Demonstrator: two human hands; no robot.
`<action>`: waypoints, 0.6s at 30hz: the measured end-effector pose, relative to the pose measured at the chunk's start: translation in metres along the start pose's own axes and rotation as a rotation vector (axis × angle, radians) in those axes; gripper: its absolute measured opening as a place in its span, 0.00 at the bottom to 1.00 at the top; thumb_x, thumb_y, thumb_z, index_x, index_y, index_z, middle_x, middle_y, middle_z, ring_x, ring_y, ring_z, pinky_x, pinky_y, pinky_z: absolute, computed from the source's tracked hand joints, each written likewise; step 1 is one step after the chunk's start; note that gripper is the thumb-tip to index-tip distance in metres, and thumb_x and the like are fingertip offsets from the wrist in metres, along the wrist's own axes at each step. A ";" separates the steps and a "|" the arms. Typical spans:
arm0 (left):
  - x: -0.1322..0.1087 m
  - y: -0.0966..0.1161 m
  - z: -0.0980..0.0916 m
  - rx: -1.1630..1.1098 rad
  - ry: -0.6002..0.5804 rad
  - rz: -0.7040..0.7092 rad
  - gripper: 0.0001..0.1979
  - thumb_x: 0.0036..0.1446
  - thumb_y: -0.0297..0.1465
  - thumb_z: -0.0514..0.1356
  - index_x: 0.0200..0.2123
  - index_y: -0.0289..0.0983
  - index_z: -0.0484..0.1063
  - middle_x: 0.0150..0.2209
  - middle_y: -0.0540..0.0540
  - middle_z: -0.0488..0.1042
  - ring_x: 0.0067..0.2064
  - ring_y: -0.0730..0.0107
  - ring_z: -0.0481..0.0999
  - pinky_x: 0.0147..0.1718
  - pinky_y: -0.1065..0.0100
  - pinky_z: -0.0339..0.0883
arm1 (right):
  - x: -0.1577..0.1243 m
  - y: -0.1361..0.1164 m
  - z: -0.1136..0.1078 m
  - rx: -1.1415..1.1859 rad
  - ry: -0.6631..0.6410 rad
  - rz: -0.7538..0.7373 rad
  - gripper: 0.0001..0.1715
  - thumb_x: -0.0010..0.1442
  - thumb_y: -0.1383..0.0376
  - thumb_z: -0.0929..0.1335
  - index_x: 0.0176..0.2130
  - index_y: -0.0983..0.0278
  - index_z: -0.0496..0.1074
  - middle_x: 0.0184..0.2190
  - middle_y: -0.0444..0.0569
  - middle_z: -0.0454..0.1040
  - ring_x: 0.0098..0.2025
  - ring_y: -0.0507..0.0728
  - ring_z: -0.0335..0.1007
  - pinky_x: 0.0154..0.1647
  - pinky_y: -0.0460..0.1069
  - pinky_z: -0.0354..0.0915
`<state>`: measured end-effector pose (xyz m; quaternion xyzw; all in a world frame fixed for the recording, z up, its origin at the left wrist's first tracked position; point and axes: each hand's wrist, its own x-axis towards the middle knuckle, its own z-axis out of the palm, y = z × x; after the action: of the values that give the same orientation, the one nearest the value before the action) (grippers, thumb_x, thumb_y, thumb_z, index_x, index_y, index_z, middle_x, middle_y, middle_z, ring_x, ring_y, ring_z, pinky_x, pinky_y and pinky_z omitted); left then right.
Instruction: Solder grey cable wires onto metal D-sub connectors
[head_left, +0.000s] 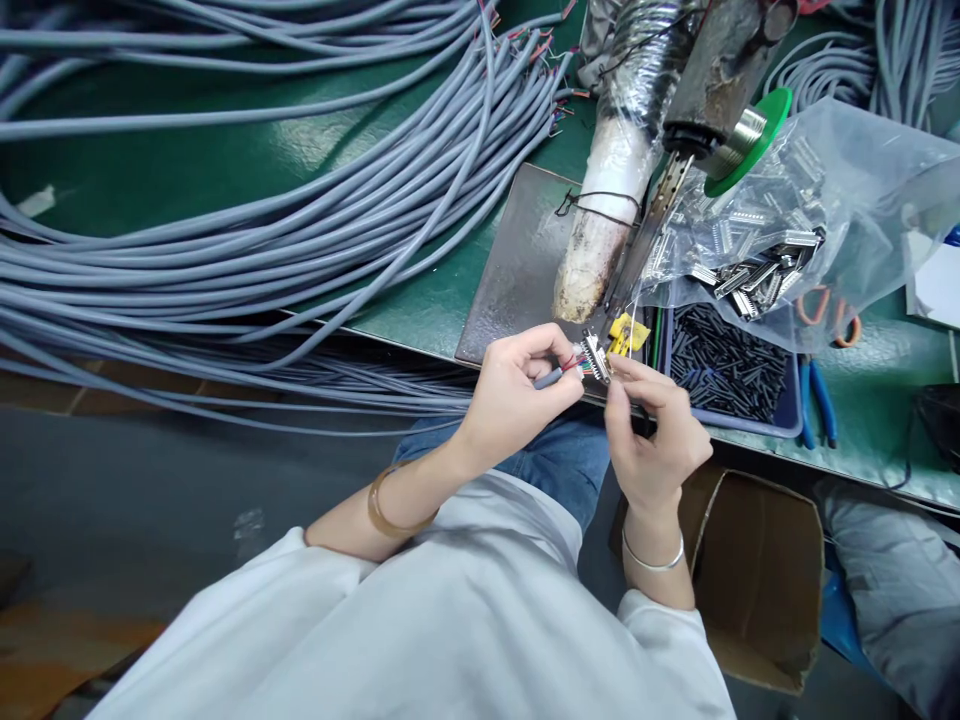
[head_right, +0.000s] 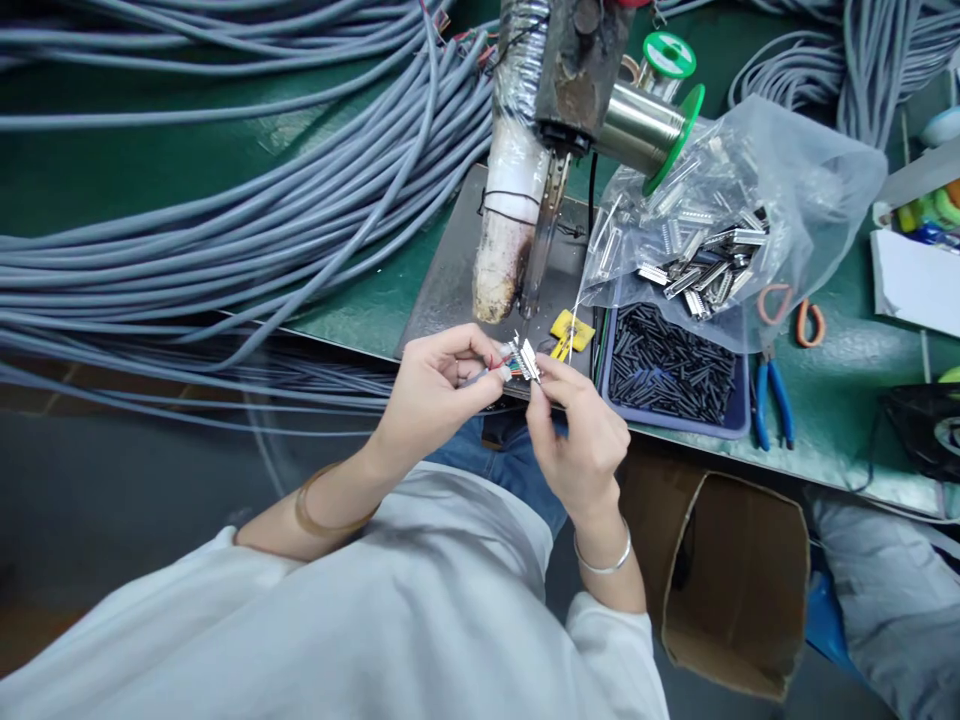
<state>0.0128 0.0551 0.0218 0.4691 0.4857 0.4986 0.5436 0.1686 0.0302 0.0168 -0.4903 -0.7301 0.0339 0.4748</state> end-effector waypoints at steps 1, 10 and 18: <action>-0.001 0.000 -0.001 -0.021 -0.021 -0.016 0.07 0.49 0.24 0.64 0.25 0.35 0.67 0.27 0.50 0.71 0.22 0.83 0.62 0.19 0.76 0.51 | -0.002 0.002 -0.003 0.049 0.035 0.028 0.08 0.63 0.71 0.70 0.41 0.59 0.70 0.42 0.49 0.84 0.38 0.55 0.84 0.36 0.49 0.78; -0.009 0.017 -0.027 -0.351 -0.472 -0.375 0.12 0.51 0.32 0.69 0.28 0.35 0.69 0.22 0.54 0.69 0.13 0.86 0.59 0.11 0.77 0.43 | -0.019 0.007 -0.017 0.173 -0.094 -0.152 0.06 0.65 0.67 0.69 0.37 0.59 0.66 0.50 0.55 0.82 0.32 0.54 0.82 0.26 0.49 0.74; -0.031 0.016 -0.034 -0.224 -0.342 -0.112 0.10 0.57 0.32 0.68 0.38 0.36 0.71 0.29 0.53 0.74 0.18 0.83 0.68 0.16 0.79 0.63 | -0.020 -0.017 -0.004 0.154 -0.014 0.173 0.07 0.65 0.64 0.70 0.37 0.60 0.67 0.24 0.37 0.72 0.20 0.46 0.65 0.21 0.42 0.62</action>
<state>-0.0234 0.0260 0.0368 0.4557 0.3532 0.4314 0.6938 0.1609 0.0051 0.0150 -0.5132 -0.6836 0.1342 0.5013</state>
